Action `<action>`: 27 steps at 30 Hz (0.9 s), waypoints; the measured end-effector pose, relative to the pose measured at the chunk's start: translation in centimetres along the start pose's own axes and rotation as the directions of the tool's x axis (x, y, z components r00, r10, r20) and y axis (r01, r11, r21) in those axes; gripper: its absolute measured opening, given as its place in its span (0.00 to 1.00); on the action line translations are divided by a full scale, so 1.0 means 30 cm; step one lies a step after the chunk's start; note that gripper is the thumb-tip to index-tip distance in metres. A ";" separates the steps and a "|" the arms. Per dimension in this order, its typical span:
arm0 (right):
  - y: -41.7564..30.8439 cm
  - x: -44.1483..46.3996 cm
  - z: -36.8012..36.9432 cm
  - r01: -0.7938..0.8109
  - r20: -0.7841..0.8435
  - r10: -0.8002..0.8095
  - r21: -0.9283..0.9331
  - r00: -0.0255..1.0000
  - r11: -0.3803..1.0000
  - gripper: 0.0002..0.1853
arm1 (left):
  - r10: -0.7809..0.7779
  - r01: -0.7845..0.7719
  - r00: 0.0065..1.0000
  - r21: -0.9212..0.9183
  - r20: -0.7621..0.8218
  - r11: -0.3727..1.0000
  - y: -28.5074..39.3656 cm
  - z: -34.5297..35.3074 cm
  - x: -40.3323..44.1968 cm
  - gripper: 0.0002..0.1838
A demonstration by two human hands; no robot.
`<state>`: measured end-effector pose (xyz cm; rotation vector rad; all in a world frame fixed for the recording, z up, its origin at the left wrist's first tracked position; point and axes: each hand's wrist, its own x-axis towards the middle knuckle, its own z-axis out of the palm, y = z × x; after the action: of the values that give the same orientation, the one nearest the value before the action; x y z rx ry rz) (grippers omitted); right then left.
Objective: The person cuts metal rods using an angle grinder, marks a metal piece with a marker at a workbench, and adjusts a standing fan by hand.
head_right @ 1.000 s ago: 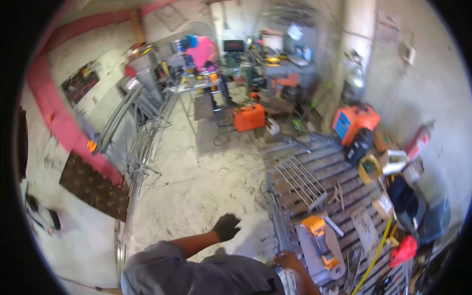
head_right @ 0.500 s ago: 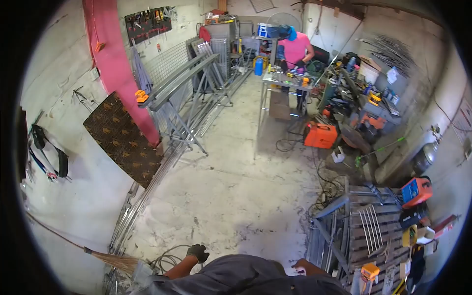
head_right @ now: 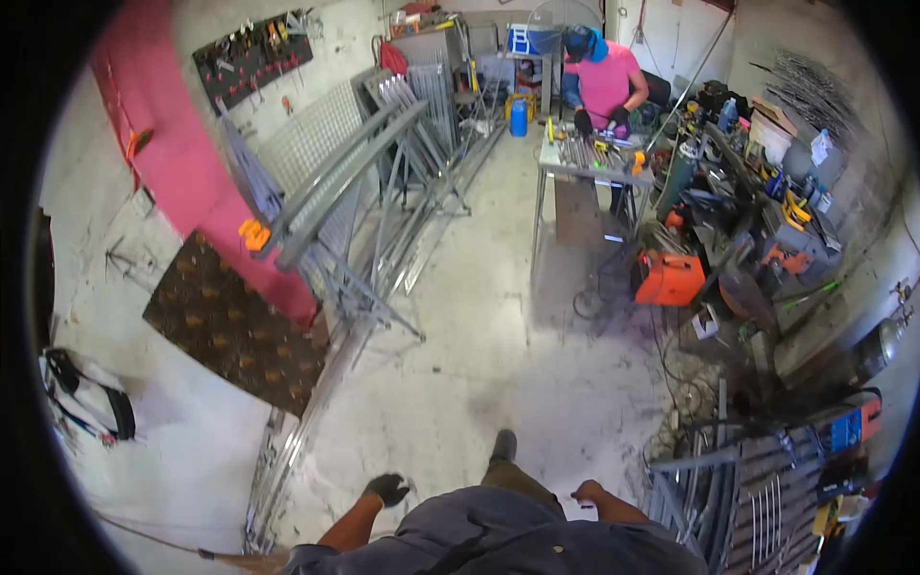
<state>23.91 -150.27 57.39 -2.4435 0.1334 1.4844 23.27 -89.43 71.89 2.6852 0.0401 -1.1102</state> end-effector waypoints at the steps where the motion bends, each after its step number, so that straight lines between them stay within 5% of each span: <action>1: -0.021 0.059 -0.111 -0.008 0.020 0.009 -0.040 1.000 0.999 0.16 | -0.032 0.032 0.999 0.001 -0.018 0.999 -0.073 0.024 0.072 0.34; 5: -0.026 0.464 -0.552 0.215 -0.045 -0.232 -0.246 0.972 0.945 0.21 | -0.197 0.201 0.938 0.013 0.286 0.979 -0.147 -0.189 0.129 0.34; 6: -0.134 0.463 -0.717 0.004 -0.180 -0.053 -0.260 0.982 0.966 0.23 | -0.196 0.205 0.908 0.013 0.370 0.979 -0.170 -0.232 0.161 0.34; 8: -0.283 0.446 -1.037 0.082 -0.337 -0.110 -0.095 0.935 0.992 0.22 | -0.256 0.256 0.928 0.033 0.271 0.966 -0.238 -0.240 0.249 0.35; 10: -0.362 0.527 -1.282 0.319 -0.354 -0.503 -0.464 0.788 0.826 0.25 | -0.297 0.283 0.912 0.089 0.284 0.955 -0.252 -0.305 0.328 0.35; 13: -0.510 0.585 -1.546 0.272 -0.490 -0.230 0.016 0.841 0.962 0.23 | -0.209 0.193 0.937 0.083 0.280 0.978 -0.259 -0.386 0.466 0.34; 17: -0.584 0.788 -1.783 0.198 -0.454 -0.277 -0.214 0.847 0.956 0.22 | -0.179 0.180 0.927 0.029 0.329 0.983 -0.234 -0.622 0.860 0.34; 22: -0.526 1.003 -1.868 -0.040 -0.119 0.019 -0.171 0.993 0.985 0.18 | -0.126 0.118 0.894 0.047 0.430 0.992 -0.291 -1.000 1.400 0.35; 25: -0.685 0.867 -2.025 -0.309 0.136 0.280 0.296 0.950 0.904 0.22 | -0.109 0.022 0.793 0.150 0.599 0.988 -0.325 -1.344 1.763 0.35; 26: -0.721 0.891 -2.097 -0.266 0.131 0.239 0.257 0.962 0.929 0.23 | 0.024 -0.177 0.915 0.346 0.403 0.921 -0.366 -1.474 1.880 0.36; 27: -0.748 0.919 -2.166 -0.222 0.129 0.198 0.216 0.972 0.951 0.24 | 0.070 -0.136 0.973 0.303 0.219 0.943 -0.380 -1.611 2.002 0.35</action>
<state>97.37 -145.39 65.51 -2.2163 0.5285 1.5827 98.21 -71.28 60.63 2.7828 -0.3404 -1.4637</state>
